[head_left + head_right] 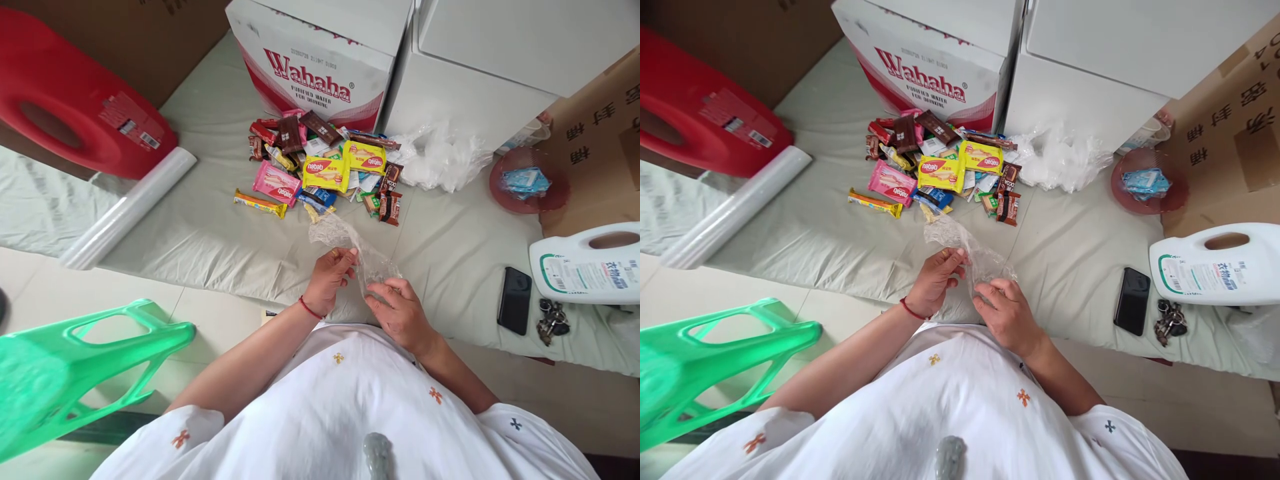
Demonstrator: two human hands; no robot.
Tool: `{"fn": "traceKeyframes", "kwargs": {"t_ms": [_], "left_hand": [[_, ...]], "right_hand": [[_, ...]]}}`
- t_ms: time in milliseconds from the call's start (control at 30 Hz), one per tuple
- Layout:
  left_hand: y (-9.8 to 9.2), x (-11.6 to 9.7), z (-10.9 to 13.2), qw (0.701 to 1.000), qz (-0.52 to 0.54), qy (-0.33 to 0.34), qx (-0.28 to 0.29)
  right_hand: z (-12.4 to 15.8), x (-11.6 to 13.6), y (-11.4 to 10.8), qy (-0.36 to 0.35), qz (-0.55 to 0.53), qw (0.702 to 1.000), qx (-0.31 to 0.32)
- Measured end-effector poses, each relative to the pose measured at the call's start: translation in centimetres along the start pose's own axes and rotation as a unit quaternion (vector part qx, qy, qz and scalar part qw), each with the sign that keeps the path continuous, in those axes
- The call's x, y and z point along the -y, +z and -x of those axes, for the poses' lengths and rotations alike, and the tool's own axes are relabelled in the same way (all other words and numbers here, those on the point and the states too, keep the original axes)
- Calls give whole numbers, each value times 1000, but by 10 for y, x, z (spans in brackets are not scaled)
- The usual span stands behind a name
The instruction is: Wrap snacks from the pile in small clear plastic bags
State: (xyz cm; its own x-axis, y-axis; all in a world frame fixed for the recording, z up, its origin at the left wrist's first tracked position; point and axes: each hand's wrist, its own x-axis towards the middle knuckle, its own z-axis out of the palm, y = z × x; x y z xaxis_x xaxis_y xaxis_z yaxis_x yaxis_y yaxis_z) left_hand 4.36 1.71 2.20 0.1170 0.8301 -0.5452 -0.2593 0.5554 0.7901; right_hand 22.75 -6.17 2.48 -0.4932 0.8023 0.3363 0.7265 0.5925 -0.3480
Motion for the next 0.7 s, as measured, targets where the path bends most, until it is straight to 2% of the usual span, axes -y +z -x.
{"fn": "traceKeyframes", "kwargs": {"t_ms": [100, 200, 233, 300, 367, 433, 567, 700], "left_hand": [[-3, 5, -3, 1000, -18, 17, -11], [-6, 11, -1, 1000, -21, 17, 5], [-7, 12, 1, 1000, -22, 19, 13], [-7, 15, 6, 999, -25, 30, 24], [-6, 17, 10, 998, -30, 46, 30], [-3, 18, 14, 997, -34, 60, 42], [-1, 18, 20, 994, -45, 73, 70], [-12, 21, 21, 996, -36, 62, 59]], "right_hand": [[3, -2, -1, -13, -27, 999, 29], [1, -7, -8, -13, -118, 991, 65], [-2, -10, -13, 8, -160, 985, 69], [-9, -16, -20, 97, -231, 967, 49], [-21, -20, -24, 202, -262, 944, 6], [-35, -22, -21, 263, -275, 925, -22], [-58, -20, -2, 288, -312, 905, -21], [-63, -24, 9, 316, -362, 876, -50]]}}
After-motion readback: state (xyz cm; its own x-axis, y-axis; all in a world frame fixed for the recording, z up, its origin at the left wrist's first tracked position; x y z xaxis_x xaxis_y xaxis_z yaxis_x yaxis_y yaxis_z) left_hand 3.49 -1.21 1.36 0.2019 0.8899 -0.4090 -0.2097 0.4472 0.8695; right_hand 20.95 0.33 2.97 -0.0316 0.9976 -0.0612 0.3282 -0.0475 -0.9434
